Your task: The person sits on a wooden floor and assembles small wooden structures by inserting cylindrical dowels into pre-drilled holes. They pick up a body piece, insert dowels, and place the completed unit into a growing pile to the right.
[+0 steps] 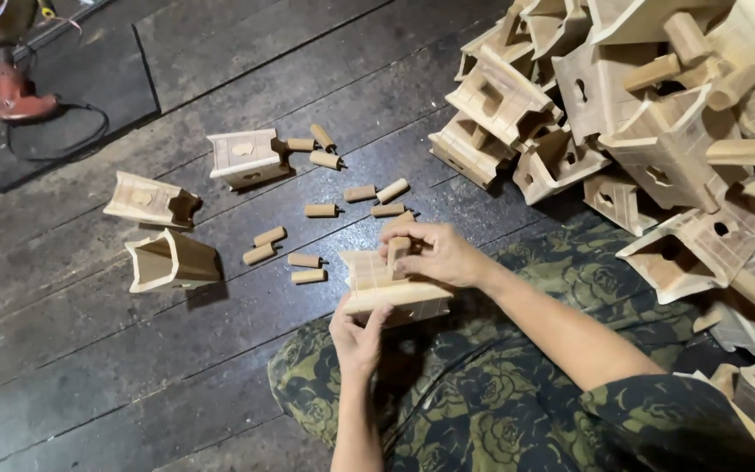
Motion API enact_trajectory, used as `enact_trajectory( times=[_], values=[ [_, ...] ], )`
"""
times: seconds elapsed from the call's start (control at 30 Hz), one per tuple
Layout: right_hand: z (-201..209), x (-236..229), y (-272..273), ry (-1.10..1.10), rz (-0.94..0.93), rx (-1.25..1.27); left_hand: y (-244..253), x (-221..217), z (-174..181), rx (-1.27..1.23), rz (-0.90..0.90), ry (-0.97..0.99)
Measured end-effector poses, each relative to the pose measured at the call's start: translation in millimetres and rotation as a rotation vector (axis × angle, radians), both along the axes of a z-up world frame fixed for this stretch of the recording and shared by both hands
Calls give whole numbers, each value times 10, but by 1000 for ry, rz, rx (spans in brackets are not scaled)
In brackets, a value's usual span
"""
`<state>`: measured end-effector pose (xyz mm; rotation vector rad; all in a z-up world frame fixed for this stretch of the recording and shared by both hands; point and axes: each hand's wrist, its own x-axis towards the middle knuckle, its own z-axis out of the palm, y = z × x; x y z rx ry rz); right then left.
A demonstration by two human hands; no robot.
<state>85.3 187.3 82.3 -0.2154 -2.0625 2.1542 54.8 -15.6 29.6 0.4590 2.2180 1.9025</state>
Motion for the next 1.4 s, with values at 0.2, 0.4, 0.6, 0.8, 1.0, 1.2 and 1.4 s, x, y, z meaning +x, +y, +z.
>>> enact_trajectory(
  times=[0.2, 0.4, 0.6, 0.8, 1.0, 1.2, 1.4],
  values=[
    [-128, -29, -66, 130, -215, 286, 96, 48, 158, -15, 47, -25],
    [-169, -18, 54, 71, -73, 78, 78, 33, 186, -18, 6, -59],
    [-274, 35, 63, 20, -65, -42, 21, 10, 180, -63, -52, -17],
    [-286, 256, 111, -249, 1, 455, -129, 15, -140, -148, -173, -64],
    [-181, 661, 149, 0, -117, 464, -157, 89, -261, -118, -234, -237],
    [89, 1096, 769, 165, -410, 777, -142, -104, -458, -85, -62, 81],
    [763, 2326, 1266, 14, -850, 800, -270, -96, -1043, -205, -12, 14]
  ],
)
